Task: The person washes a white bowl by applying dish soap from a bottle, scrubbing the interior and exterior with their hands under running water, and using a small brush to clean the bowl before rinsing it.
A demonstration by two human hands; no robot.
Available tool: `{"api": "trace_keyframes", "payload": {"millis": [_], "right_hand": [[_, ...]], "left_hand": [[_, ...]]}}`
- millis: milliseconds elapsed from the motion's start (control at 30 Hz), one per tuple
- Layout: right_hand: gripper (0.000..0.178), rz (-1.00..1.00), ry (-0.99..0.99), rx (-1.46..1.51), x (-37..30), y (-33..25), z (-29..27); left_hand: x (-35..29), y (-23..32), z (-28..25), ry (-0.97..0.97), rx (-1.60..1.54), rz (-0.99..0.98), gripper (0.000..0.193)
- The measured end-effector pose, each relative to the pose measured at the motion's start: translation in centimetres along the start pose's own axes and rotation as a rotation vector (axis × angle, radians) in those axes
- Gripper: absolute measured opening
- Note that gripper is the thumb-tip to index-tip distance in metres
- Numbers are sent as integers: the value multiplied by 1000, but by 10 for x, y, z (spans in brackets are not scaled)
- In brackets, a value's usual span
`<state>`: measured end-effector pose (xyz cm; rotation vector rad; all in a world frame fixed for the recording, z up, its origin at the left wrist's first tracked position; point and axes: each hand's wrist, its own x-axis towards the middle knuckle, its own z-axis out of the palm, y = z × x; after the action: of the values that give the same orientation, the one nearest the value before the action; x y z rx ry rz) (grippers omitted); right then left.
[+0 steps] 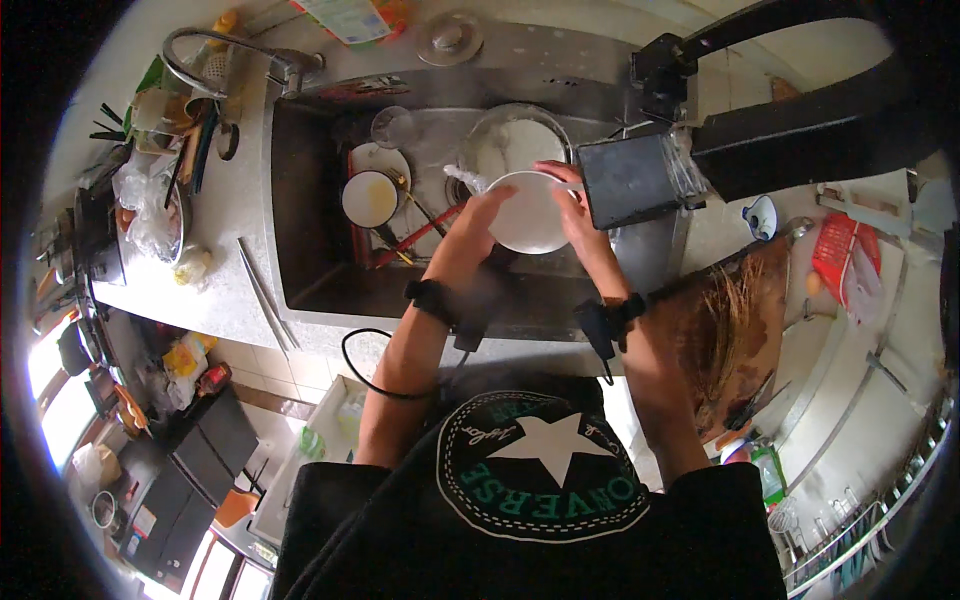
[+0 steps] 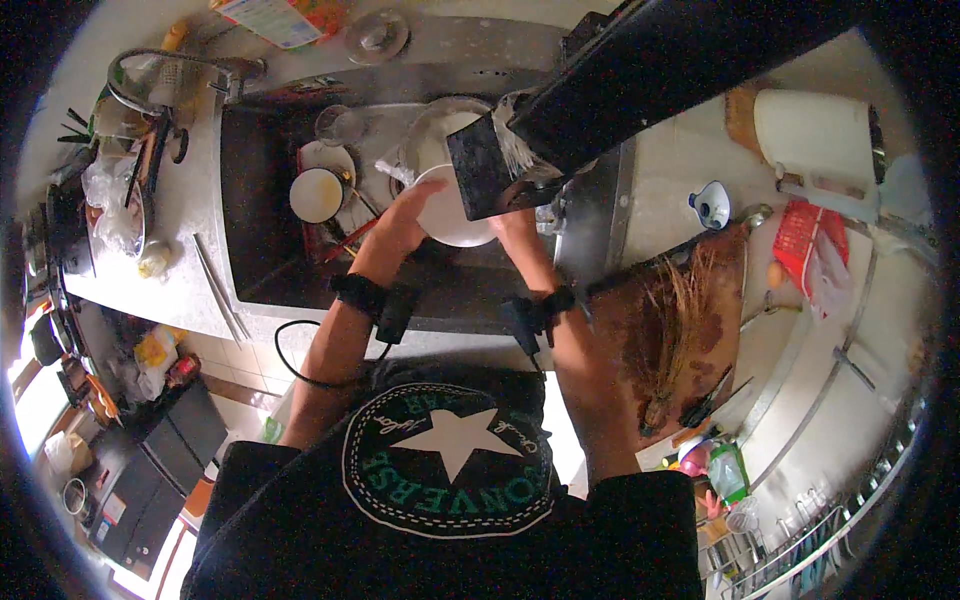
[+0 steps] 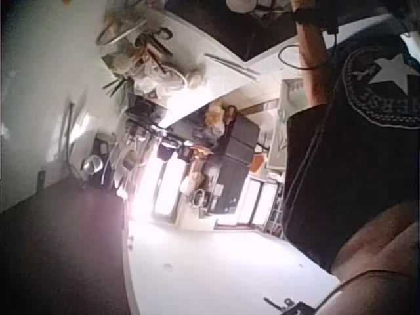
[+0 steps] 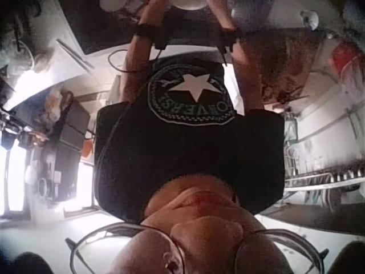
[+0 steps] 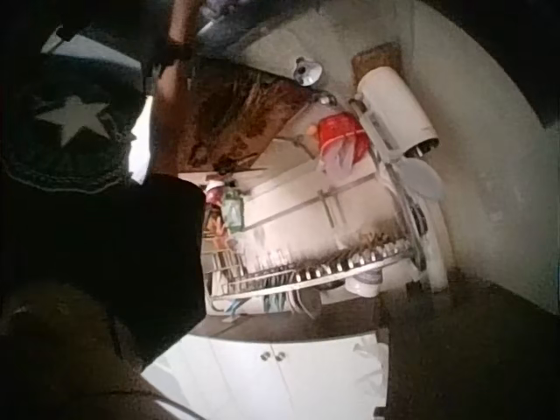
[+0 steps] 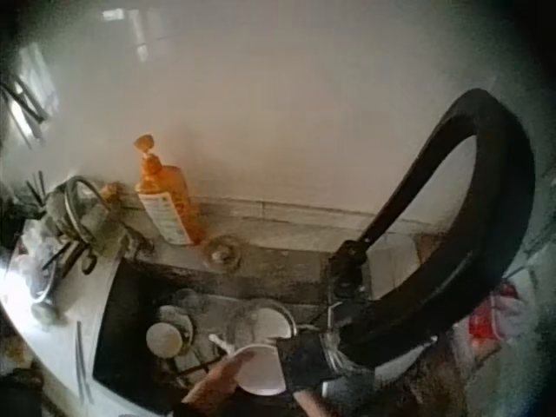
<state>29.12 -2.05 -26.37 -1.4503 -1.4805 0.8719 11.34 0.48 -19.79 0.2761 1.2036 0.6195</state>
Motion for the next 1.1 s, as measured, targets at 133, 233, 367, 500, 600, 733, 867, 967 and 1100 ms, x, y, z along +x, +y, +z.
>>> {"api": "trace_keyframes", "payload": {"millis": [133, 233, 367, 500, 600, 733, 867, 967, 1100], "right_hand": [[26, -75, -9, -40, 18, -47, -21], [30, -76, -64, -53, 20, -46, -23], [36, 13, -206, -170, 12, -69, -33], [50, 387, -175, 110, -2, -84, -47], [44, 322, -31, 58, 1, -93, -60], [43, 487, 104, 275, 3, -106, -71], [33, 57, 132, 45, 13, -110, -85], [39, -227, 123, -121, 22, -121, -93], [50, -202, 3, -399, 14, -107, -81]], "left_hand": [[-25, 18, 14, -77, 135, 262, 32], [-43, 31, 27, 44, 388, 604, 27], [-64, 68, 40, -11, 543, 941, 34], [-73, 79, 49, -287, 583, 883, 56], [-73, 71, 42, -515, 363, 605, 70], [-61, 54, 43, -674, 19, 400, 68], [-50, 47, 66, -344, 230, 310, 50], [-45, 43, 79, -194, -7, 192, 39], [-41, 38, 66, -53, 197, 363, 46]]}}
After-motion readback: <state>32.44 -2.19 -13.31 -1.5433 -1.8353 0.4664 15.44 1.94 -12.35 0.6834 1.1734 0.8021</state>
